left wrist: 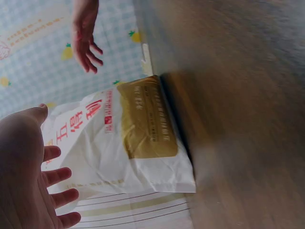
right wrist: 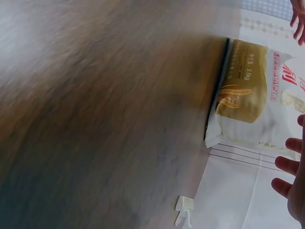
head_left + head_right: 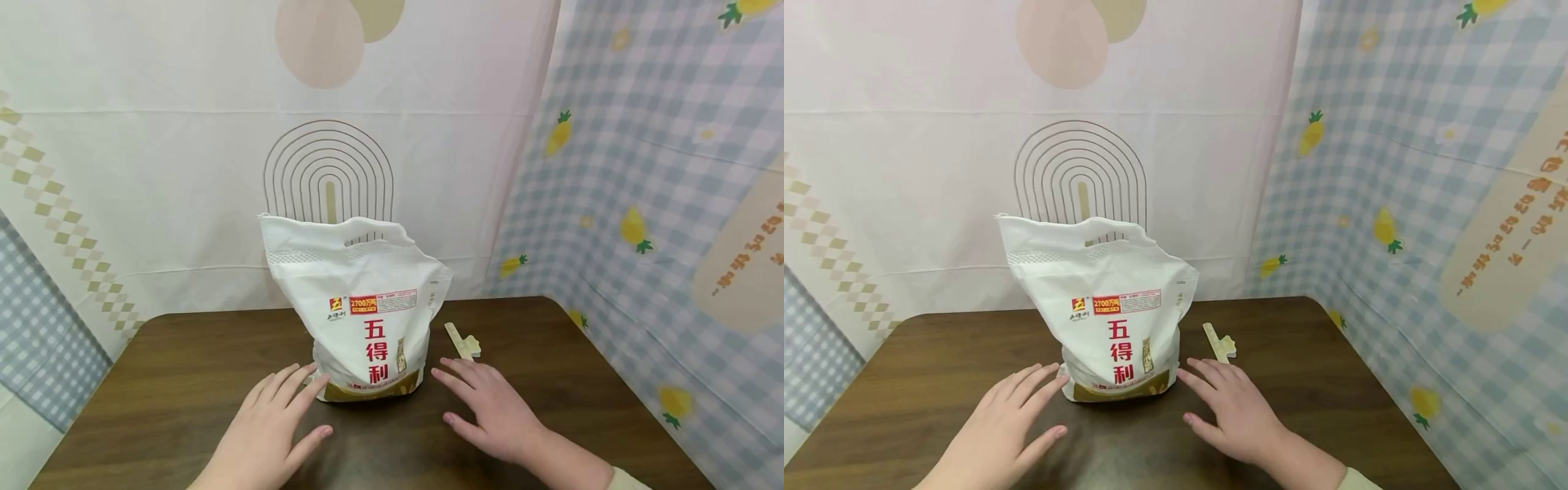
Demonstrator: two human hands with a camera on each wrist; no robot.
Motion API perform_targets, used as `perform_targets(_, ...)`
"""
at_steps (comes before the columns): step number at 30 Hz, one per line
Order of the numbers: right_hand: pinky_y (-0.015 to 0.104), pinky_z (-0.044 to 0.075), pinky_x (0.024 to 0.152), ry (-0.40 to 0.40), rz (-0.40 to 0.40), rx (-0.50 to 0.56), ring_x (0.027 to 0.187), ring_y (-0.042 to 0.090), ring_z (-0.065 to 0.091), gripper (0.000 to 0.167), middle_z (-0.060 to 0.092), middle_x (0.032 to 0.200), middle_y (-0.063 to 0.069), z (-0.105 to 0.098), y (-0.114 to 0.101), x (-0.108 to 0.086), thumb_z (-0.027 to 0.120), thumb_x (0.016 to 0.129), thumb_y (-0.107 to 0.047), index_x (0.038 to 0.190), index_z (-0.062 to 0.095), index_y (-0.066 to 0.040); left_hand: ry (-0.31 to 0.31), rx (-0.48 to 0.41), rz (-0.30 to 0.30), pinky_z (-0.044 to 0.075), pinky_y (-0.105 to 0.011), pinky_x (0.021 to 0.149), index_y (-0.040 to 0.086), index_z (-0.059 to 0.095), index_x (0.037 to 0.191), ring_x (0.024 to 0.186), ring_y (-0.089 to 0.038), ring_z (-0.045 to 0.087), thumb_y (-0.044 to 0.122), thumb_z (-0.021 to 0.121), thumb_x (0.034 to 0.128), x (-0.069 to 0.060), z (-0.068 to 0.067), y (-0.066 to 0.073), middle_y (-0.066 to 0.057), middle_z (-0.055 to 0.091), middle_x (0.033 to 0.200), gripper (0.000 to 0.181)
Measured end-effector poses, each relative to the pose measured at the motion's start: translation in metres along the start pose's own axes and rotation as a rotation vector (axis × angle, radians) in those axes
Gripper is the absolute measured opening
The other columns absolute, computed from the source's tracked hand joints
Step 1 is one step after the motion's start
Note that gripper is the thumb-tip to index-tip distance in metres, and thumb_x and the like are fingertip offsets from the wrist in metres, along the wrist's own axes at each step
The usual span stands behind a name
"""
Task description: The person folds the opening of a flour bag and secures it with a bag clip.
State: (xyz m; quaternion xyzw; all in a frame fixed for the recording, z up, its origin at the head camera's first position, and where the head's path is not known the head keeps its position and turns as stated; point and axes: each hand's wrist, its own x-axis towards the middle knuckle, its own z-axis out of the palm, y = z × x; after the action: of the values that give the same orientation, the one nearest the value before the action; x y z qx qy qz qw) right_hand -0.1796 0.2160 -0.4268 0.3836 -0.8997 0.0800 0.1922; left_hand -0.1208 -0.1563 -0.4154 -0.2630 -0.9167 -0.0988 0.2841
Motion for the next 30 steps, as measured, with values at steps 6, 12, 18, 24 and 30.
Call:
perform_targets(6,0.051,0.043,0.099,0.073,0.095,0.098,0.129,0.020,0.050,0.050,0.052,0.143,-0.003,-0.002,-0.001,0.008,0.059,0.097,-0.040,0.144,0.050,-0.025,-0.027,-0.032,-0.086,0.039,-0.052,0.101,0.020,0.054,0.141,0.129,-0.027,0.047,0.059,0.057,0.0928,0.009,-0.008,0.007,-0.002,0.053,0.141,0.062)
perform_targets(12,0.054,0.041,0.101,0.137,0.170,0.205,0.130,0.025,0.051,0.044,0.055,0.140,0.001,-0.005,0.000,0.021,0.057,0.099,-0.031,0.142,0.053,-0.020,0.015,-0.070,-0.107,0.039,-0.050,0.101,0.019,0.054,0.141,0.127,-0.024,0.048,0.052,0.063,0.0916,0.024,-0.018,0.011,0.000,0.053,0.139,0.060)
perform_targets(18,0.053,0.041,0.102,0.159,0.297,0.330,0.130,0.027,0.050,0.039,0.055,0.141,0.003,-0.008,-0.001,0.033,0.051,0.103,-0.029,0.141,0.053,-0.018,0.061,-0.100,-0.115,0.040,-0.051,0.100,0.018,0.053,0.141,0.127,-0.024,0.048,0.051,0.061,0.0935,0.042,-0.021,0.013,-0.001,0.053,0.137,0.059)
perform_targets(24,0.049,0.049,0.089,0.197,0.365,0.398,0.111,0.019,0.059,0.037,0.058,0.133,0.004,-0.010,0.002,0.045,0.047,0.105,-0.029,0.139,0.055,-0.015,0.076,-0.122,-0.132,0.038,-0.050,0.102,0.016,0.054,0.140,0.128,-0.024,0.048,0.050,0.063,0.0923,0.056,-0.023,0.013,0.000,0.054,0.137,0.059)
perform_targets(30,0.049,0.049,0.092,0.224,0.454,0.492,0.115,0.023,0.060,0.039,0.059,0.130,0.009,-0.011,0.006,0.058,0.045,0.107,-0.029,0.138,0.055,-0.010,0.080,-0.105,-0.141,0.038,-0.050,0.103,0.016,0.052,0.141,0.127,-0.026,0.048,0.054,0.057,0.0946,0.076,-0.035,0.012,-0.002,0.054,0.137,0.061)
